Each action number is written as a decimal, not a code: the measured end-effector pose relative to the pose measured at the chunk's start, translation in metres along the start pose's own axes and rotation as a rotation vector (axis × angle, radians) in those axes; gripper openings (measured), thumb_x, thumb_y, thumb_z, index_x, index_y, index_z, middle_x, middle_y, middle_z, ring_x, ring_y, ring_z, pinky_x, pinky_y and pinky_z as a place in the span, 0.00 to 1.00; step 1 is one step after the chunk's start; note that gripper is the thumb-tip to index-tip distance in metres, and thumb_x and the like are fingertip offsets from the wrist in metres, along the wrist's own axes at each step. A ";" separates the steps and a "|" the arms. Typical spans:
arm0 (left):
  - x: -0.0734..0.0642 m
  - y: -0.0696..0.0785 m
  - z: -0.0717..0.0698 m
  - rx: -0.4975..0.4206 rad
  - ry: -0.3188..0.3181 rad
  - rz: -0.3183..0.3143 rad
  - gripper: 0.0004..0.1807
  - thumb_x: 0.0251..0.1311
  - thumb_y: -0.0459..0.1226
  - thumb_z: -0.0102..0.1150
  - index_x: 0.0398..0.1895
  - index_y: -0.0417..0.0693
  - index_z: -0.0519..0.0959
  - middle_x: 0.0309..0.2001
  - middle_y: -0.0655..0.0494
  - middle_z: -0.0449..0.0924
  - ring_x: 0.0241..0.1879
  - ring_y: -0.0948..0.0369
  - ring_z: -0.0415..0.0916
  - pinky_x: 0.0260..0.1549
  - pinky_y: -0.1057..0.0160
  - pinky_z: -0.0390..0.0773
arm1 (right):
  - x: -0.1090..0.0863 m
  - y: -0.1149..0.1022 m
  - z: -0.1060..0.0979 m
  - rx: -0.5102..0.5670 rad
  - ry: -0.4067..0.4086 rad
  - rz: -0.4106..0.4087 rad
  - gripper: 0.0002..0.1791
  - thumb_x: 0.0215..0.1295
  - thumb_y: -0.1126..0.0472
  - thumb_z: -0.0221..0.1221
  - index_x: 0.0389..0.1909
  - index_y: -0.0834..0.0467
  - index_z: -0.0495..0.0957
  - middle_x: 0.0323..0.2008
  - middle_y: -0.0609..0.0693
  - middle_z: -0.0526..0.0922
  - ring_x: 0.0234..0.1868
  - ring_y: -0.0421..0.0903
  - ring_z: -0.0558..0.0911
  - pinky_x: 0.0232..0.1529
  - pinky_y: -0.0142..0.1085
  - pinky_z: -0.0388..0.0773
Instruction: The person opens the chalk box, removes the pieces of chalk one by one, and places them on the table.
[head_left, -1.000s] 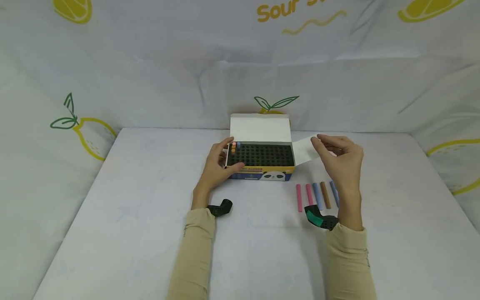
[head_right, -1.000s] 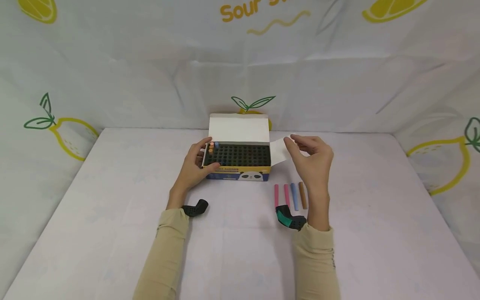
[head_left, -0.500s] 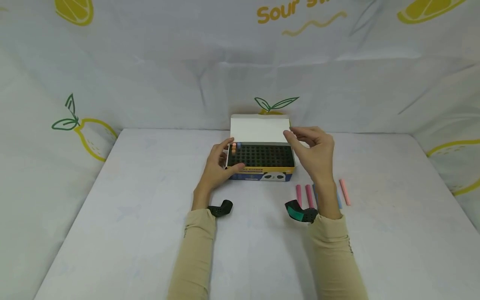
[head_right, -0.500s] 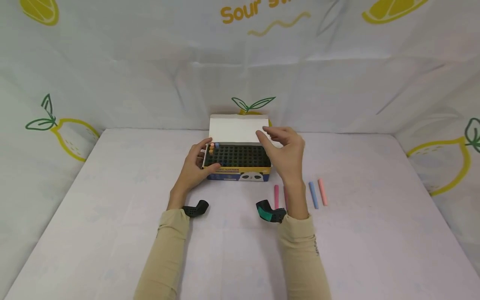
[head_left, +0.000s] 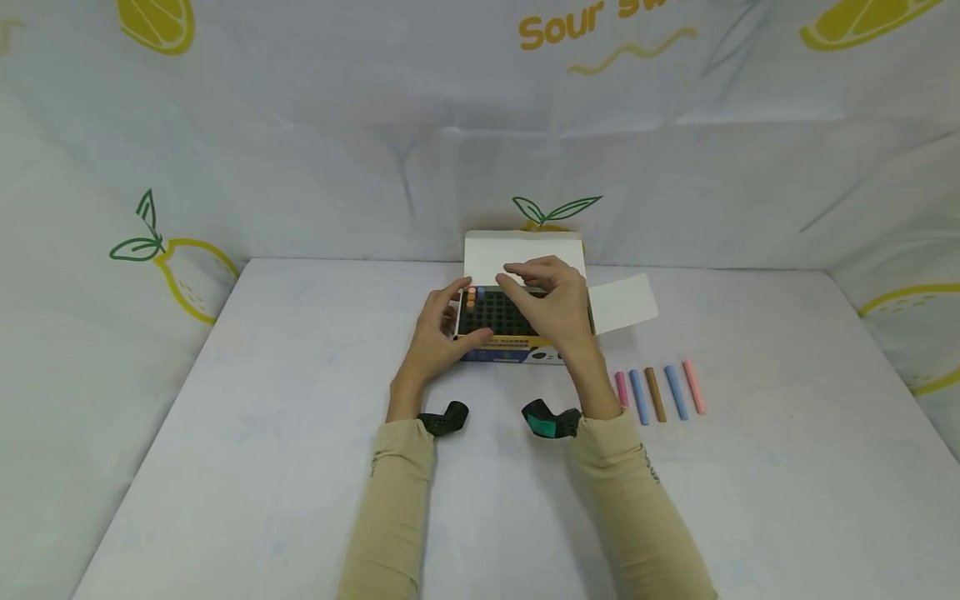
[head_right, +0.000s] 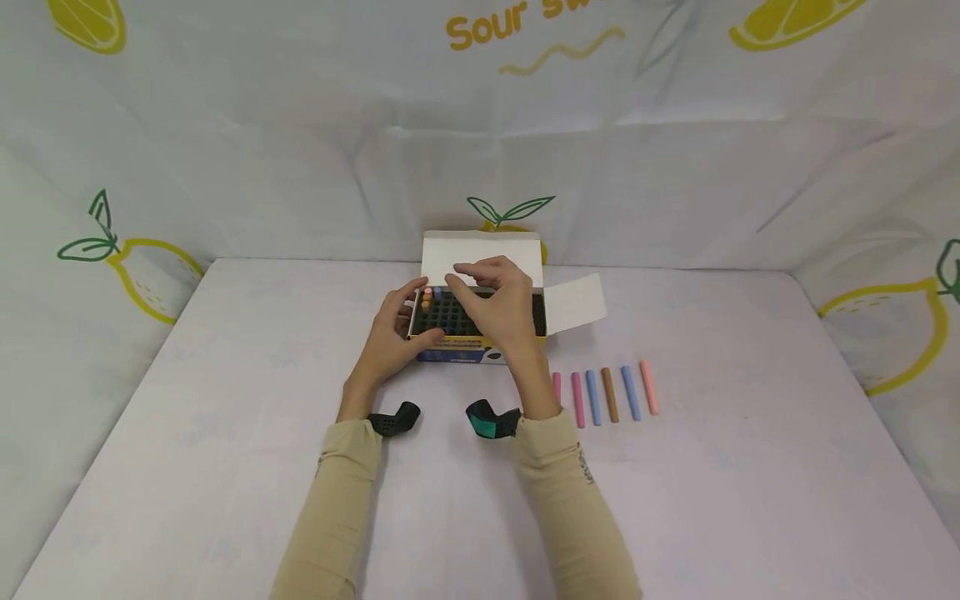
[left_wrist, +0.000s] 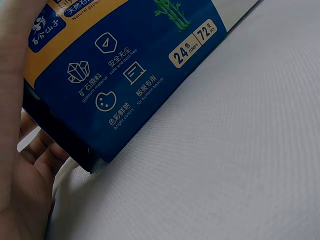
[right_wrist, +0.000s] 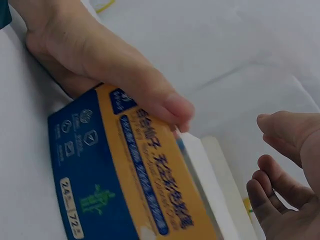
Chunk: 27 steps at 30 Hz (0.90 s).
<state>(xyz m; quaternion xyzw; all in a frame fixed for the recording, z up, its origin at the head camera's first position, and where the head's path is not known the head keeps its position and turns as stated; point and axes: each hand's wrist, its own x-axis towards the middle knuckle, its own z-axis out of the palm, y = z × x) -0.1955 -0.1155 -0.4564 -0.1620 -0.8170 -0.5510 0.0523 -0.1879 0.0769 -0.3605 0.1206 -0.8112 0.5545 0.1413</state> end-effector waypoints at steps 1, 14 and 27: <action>0.000 0.000 0.000 -0.002 0.000 0.003 0.44 0.57 0.51 0.73 0.77 0.66 0.64 0.60 0.47 0.68 0.41 0.56 0.64 0.36 0.61 0.68 | 0.001 0.000 0.004 -0.005 -0.013 0.004 0.13 0.63 0.66 0.69 0.47 0.69 0.87 0.46 0.65 0.83 0.49 0.61 0.83 0.57 0.51 0.82; 0.000 -0.004 0.001 -0.008 0.002 0.029 0.54 0.48 0.76 0.61 0.77 0.65 0.64 0.60 0.47 0.68 0.40 0.57 0.64 0.35 0.64 0.67 | 0.000 0.017 0.035 -0.114 -0.081 0.055 0.11 0.65 0.62 0.69 0.43 0.65 0.89 0.42 0.61 0.85 0.44 0.56 0.86 0.46 0.47 0.85; 0.001 -0.001 0.001 0.026 0.007 0.004 0.59 0.42 0.82 0.55 0.77 0.66 0.64 0.61 0.47 0.69 0.41 0.57 0.65 0.36 0.62 0.68 | -0.003 0.019 0.039 -0.239 -0.057 0.047 0.11 0.67 0.61 0.67 0.44 0.65 0.89 0.42 0.62 0.85 0.44 0.57 0.84 0.44 0.49 0.83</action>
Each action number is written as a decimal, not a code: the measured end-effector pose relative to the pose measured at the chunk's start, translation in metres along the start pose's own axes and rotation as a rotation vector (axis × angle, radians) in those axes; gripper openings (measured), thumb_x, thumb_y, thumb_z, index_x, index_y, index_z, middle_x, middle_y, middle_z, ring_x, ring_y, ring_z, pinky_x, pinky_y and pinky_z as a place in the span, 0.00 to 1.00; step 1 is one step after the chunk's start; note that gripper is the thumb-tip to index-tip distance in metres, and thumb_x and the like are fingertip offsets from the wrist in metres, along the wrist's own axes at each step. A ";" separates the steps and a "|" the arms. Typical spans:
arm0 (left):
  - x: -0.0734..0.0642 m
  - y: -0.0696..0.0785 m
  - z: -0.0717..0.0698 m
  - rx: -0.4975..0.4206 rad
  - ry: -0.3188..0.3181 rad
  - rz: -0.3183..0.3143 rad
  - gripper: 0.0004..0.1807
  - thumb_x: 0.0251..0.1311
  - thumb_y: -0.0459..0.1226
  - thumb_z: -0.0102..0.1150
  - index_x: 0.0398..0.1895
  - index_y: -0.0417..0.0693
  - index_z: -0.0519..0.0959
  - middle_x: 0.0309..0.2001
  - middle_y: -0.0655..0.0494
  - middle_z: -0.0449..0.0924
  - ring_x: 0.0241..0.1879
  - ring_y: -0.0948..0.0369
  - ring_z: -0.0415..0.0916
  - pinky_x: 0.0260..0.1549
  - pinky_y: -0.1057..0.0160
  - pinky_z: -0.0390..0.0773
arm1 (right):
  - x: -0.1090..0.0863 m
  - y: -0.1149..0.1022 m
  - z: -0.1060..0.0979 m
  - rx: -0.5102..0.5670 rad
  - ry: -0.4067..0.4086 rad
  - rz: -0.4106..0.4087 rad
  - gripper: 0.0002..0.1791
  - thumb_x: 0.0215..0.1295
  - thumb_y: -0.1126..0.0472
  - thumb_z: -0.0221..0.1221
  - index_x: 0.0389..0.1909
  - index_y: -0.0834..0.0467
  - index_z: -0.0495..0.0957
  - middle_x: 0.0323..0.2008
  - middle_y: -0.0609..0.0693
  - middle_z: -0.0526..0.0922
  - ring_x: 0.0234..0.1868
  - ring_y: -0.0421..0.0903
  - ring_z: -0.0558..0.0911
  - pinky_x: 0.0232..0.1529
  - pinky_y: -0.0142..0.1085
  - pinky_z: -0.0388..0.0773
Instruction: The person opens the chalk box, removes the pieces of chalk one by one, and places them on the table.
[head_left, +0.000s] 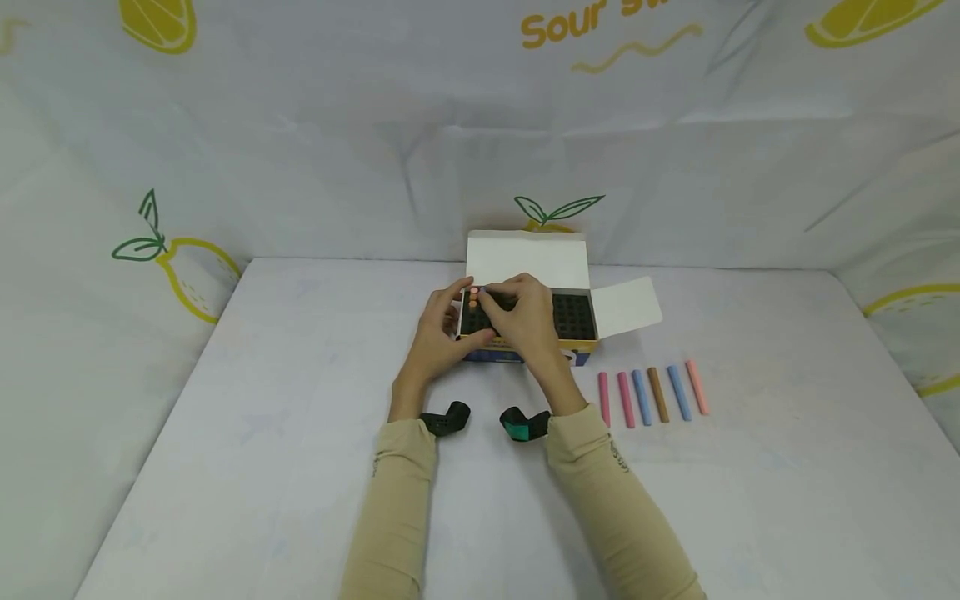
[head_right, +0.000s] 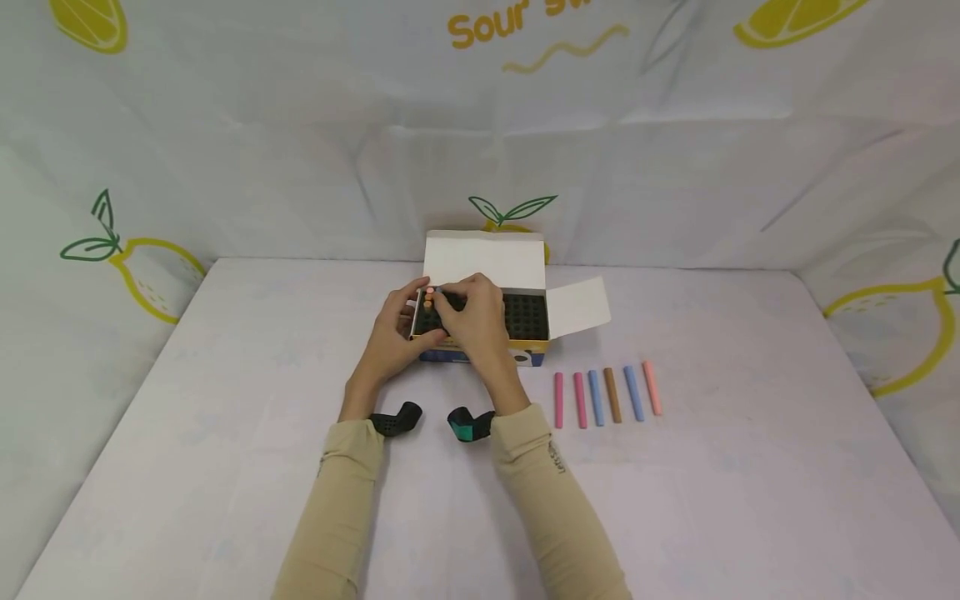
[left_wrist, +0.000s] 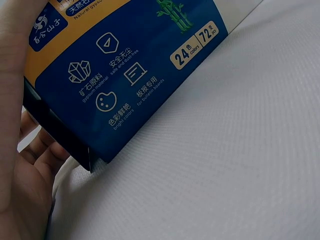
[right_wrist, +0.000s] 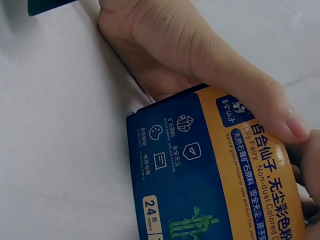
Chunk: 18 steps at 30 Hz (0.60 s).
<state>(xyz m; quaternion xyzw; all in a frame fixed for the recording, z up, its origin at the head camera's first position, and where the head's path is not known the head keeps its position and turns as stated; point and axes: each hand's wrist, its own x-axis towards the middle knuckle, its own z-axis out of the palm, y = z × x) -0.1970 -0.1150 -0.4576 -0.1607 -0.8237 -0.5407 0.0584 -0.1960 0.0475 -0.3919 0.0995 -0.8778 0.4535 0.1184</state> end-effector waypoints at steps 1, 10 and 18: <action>0.000 0.000 0.000 -0.002 0.000 0.000 0.59 0.42 0.82 0.55 0.77 0.66 0.64 0.61 0.47 0.69 0.41 0.56 0.65 0.36 0.62 0.68 | 0.000 0.000 0.000 -0.010 0.002 0.006 0.12 0.67 0.61 0.67 0.44 0.65 0.89 0.42 0.62 0.85 0.44 0.57 0.83 0.44 0.48 0.82; 0.000 0.001 0.001 0.006 -0.002 -0.001 0.61 0.40 0.83 0.53 0.77 0.65 0.63 0.61 0.47 0.68 0.41 0.57 0.65 0.36 0.62 0.69 | -0.001 -0.003 0.004 -0.072 0.035 0.031 0.12 0.67 0.61 0.67 0.45 0.66 0.88 0.44 0.62 0.84 0.39 0.56 0.84 0.31 0.37 0.76; 0.000 -0.001 0.000 0.016 0.001 0.003 0.61 0.41 0.83 0.52 0.77 0.64 0.64 0.61 0.47 0.68 0.41 0.57 0.65 0.38 0.62 0.69 | -0.001 -0.005 0.006 -0.070 0.049 0.040 0.13 0.69 0.60 0.66 0.46 0.66 0.88 0.46 0.61 0.84 0.32 0.52 0.80 0.25 0.33 0.68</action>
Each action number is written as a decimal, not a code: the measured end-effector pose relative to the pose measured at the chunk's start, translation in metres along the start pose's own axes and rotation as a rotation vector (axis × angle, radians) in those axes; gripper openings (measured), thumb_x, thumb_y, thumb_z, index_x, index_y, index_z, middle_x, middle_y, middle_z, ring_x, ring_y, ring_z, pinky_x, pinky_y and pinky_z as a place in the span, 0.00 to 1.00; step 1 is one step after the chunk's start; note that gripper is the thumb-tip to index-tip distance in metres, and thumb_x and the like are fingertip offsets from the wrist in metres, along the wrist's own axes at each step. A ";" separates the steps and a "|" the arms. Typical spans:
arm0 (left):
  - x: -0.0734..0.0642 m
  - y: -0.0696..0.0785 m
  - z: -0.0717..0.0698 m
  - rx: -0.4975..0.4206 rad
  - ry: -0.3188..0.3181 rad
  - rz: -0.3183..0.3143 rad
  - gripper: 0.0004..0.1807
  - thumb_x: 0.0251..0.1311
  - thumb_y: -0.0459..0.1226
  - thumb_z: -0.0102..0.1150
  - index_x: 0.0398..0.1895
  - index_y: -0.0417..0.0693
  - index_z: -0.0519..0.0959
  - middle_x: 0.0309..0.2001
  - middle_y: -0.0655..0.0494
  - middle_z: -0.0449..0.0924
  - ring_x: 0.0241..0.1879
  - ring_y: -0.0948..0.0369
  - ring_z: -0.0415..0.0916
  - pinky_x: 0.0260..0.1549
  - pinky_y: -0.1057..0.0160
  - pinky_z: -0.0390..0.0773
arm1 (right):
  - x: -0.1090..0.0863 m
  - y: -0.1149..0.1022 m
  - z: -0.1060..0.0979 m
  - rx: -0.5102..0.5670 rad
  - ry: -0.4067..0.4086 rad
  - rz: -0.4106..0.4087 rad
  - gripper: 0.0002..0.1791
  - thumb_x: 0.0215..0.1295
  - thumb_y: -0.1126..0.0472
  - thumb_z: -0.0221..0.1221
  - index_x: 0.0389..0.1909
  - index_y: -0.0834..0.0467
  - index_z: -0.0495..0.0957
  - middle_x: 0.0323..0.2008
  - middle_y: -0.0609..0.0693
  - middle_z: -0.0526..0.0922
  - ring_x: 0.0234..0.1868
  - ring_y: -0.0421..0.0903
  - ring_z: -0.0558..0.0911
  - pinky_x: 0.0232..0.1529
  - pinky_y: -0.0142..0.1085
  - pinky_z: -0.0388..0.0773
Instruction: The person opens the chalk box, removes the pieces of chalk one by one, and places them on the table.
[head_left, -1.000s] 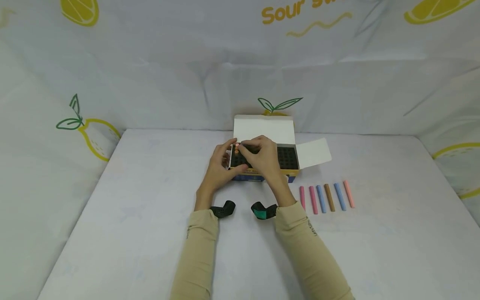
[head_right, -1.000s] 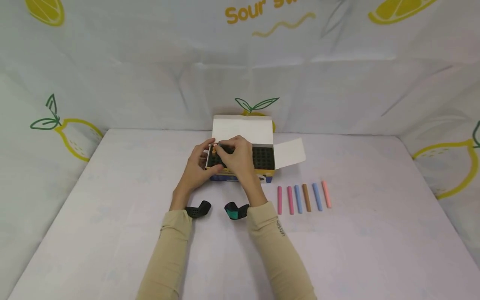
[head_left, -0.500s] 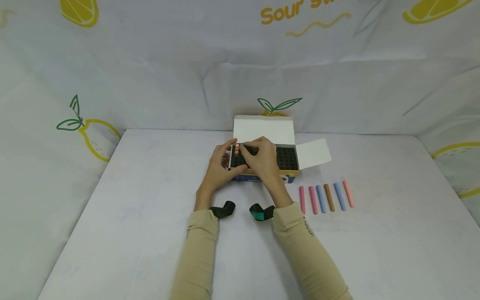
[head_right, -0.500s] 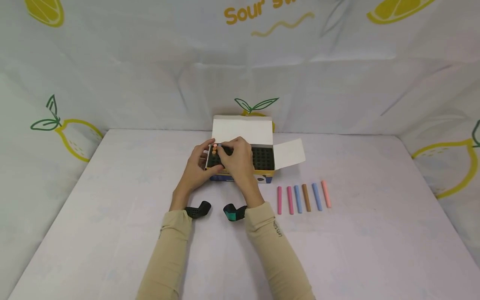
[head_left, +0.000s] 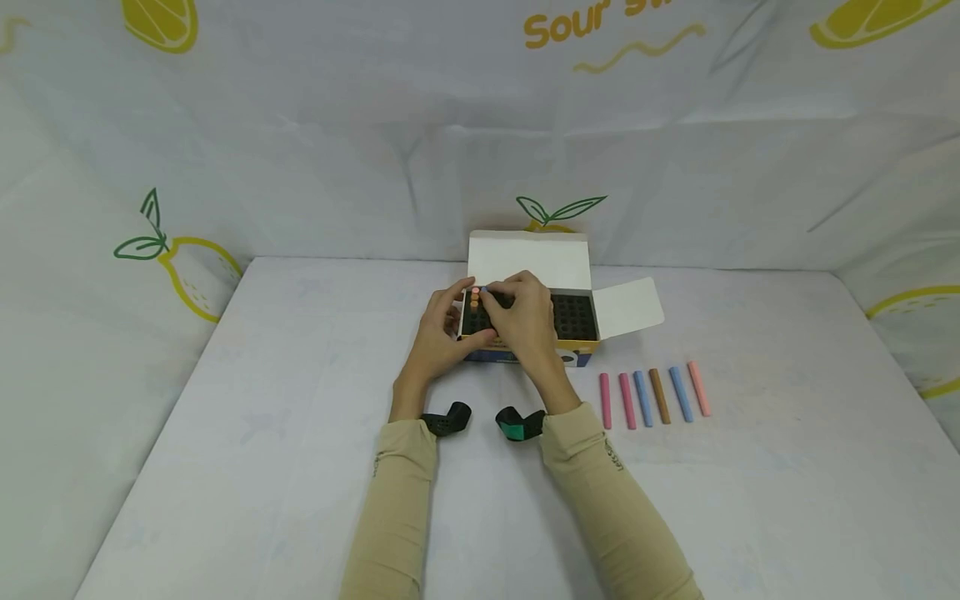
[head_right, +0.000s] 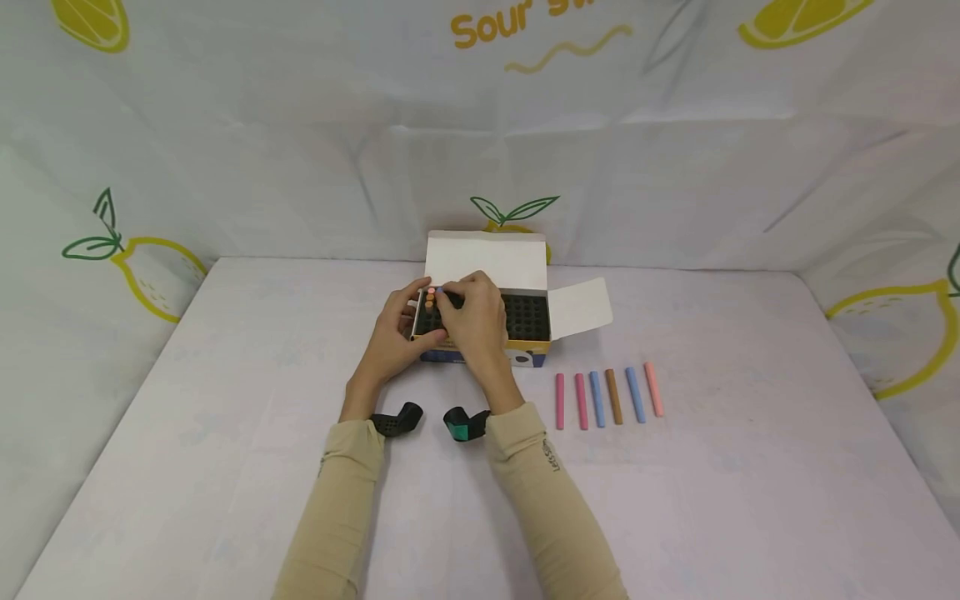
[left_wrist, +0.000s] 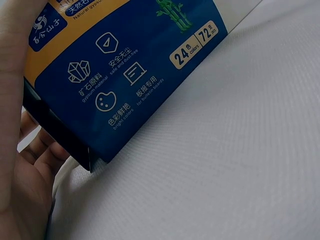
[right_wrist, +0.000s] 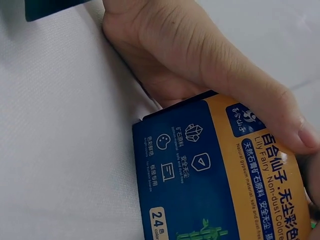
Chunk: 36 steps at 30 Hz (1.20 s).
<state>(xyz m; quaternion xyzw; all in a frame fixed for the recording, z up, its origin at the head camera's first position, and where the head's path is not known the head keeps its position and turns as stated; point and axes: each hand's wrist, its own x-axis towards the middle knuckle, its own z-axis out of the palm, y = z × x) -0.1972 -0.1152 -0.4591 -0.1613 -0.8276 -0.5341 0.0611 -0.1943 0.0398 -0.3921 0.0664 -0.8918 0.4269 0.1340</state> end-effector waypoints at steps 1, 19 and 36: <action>0.000 0.000 0.000 -0.001 0.000 -0.001 0.61 0.41 0.83 0.52 0.77 0.64 0.64 0.61 0.47 0.68 0.41 0.57 0.65 0.38 0.62 0.69 | 0.000 0.000 0.000 0.007 0.006 -0.002 0.13 0.69 0.60 0.66 0.46 0.65 0.88 0.46 0.61 0.83 0.32 0.52 0.80 0.25 0.34 0.68; 0.000 0.001 0.000 -0.012 0.005 0.009 0.60 0.42 0.83 0.53 0.77 0.62 0.64 0.60 0.45 0.69 0.41 0.55 0.66 0.37 0.61 0.69 | 0.003 -0.001 0.002 0.005 0.030 -0.002 0.17 0.69 0.54 0.67 0.51 0.62 0.87 0.47 0.60 0.82 0.40 0.54 0.83 0.33 0.40 0.77; 0.000 0.001 0.000 -0.039 0.005 0.005 0.56 0.47 0.78 0.60 0.77 0.64 0.64 0.60 0.46 0.69 0.42 0.54 0.66 0.37 0.61 0.68 | 0.008 -0.006 -0.006 0.221 0.109 -0.089 0.14 0.67 0.62 0.67 0.46 0.68 0.87 0.42 0.63 0.80 0.42 0.59 0.85 0.48 0.48 0.86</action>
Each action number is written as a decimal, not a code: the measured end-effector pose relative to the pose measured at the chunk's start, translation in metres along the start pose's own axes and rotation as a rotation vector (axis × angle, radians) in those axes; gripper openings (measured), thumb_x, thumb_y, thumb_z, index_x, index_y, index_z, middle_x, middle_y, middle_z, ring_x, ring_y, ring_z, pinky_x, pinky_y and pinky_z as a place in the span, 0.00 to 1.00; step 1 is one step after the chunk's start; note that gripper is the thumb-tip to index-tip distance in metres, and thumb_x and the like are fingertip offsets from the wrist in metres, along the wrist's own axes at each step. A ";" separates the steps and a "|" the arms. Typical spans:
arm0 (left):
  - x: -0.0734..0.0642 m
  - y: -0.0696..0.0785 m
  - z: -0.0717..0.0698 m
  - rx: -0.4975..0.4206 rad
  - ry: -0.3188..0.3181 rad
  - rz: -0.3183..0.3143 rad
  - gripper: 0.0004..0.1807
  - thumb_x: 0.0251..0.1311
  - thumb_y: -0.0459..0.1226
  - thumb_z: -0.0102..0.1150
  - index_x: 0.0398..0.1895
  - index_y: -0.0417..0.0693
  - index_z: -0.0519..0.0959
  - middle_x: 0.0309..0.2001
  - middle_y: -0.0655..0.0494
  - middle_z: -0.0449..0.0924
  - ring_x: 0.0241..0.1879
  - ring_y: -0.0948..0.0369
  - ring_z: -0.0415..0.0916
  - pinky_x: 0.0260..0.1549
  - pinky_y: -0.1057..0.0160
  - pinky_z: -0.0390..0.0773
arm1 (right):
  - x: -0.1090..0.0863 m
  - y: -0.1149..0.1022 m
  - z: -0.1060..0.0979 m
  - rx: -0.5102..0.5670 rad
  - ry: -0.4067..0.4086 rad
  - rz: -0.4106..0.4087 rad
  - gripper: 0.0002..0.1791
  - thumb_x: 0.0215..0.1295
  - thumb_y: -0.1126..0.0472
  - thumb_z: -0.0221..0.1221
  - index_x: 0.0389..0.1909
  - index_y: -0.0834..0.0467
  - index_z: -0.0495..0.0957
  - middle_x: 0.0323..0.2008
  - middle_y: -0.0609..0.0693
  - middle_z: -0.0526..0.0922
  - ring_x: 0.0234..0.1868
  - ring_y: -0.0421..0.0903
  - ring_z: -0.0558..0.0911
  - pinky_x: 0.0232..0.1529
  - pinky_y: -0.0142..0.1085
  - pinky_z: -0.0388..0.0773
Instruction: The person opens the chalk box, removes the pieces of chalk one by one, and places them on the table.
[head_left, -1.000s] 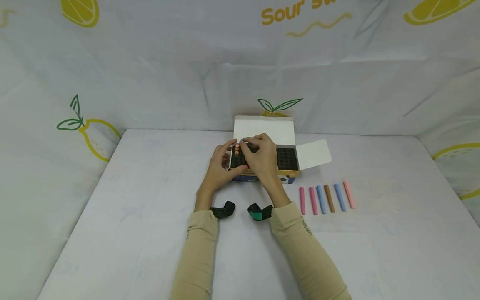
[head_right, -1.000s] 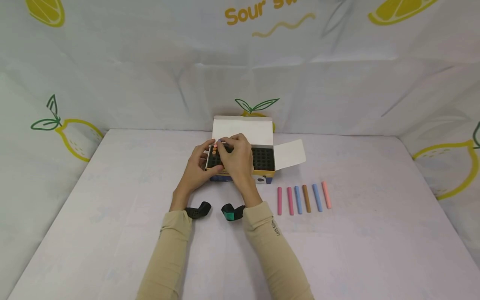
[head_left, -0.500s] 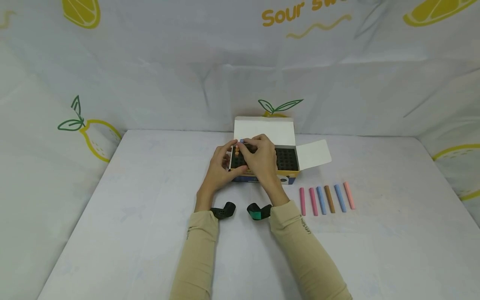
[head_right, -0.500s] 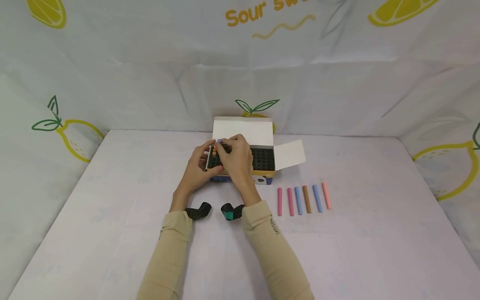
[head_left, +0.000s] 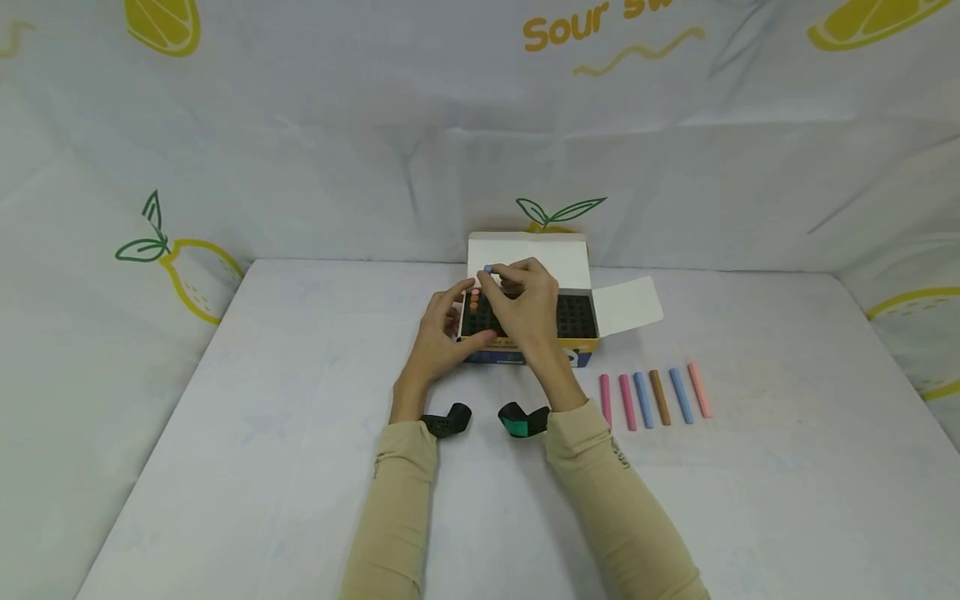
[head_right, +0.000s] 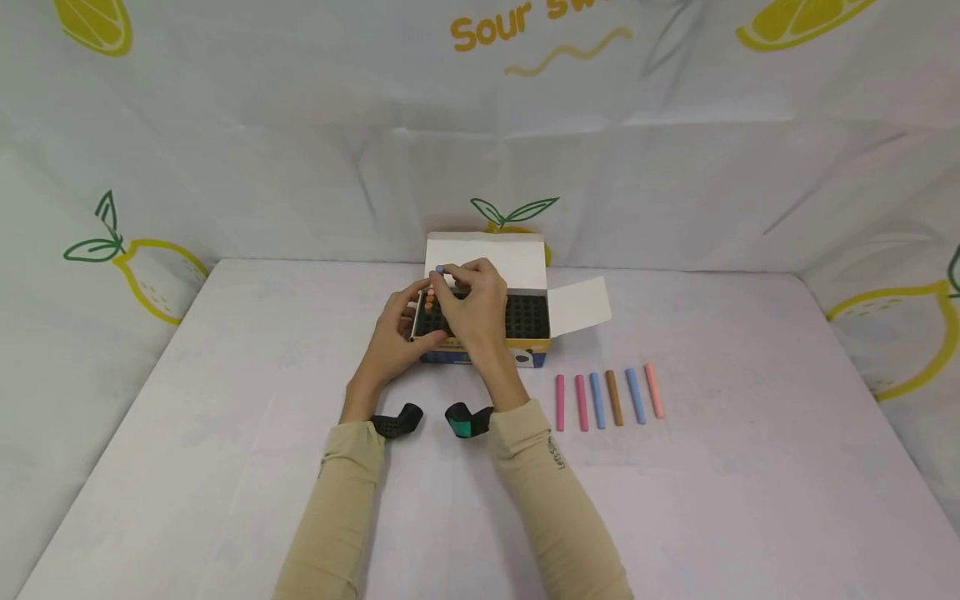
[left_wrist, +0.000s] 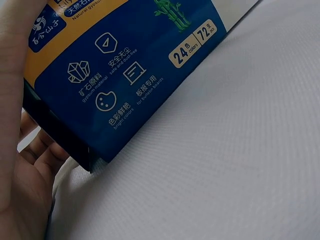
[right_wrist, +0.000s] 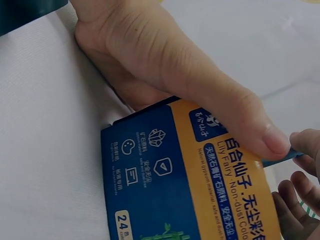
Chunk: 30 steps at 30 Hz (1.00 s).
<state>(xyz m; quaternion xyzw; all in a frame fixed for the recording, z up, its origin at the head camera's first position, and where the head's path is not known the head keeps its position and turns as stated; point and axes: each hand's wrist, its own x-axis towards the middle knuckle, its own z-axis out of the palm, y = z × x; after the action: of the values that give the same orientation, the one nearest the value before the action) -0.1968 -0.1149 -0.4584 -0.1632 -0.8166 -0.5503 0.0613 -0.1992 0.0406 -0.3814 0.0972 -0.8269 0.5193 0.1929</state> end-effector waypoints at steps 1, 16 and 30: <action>0.000 0.000 0.000 -0.001 0.000 0.001 0.55 0.47 0.78 0.60 0.77 0.64 0.64 0.60 0.46 0.69 0.42 0.54 0.66 0.37 0.60 0.68 | 0.000 0.000 0.000 0.007 0.003 -0.006 0.14 0.67 0.62 0.67 0.46 0.69 0.87 0.41 0.64 0.80 0.42 0.59 0.84 0.49 0.48 0.86; 0.000 -0.001 0.001 0.019 -0.004 -0.002 0.59 0.43 0.82 0.54 0.77 0.64 0.64 0.60 0.46 0.69 0.38 0.57 0.64 0.35 0.62 0.67 | -0.004 -0.013 -0.014 0.015 0.042 -0.064 0.13 0.64 0.63 0.69 0.42 0.70 0.88 0.41 0.64 0.81 0.43 0.59 0.82 0.50 0.50 0.84; 0.000 -0.001 0.000 0.014 -0.006 0.012 0.58 0.45 0.80 0.55 0.78 0.63 0.63 0.60 0.45 0.68 0.38 0.56 0.63 0.35 0.62 0.67 | -0.019 -0.026 -0.033 -0.003 0.098 -0.149 0.11 0.60 0.64 0.71 0.39 0.68 0.89 0.38 0.63 0.82 0.41 0.57 0.81 0.42 0.42 0.75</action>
<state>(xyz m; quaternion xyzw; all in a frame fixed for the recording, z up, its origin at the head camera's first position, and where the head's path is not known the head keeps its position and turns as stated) -0.1970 -0.1147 -0.4591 -0.1692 -0.8197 -0.5436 0.0635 -0.1651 0.0583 -0.3552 0.1326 -0.8076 0.5065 0.2714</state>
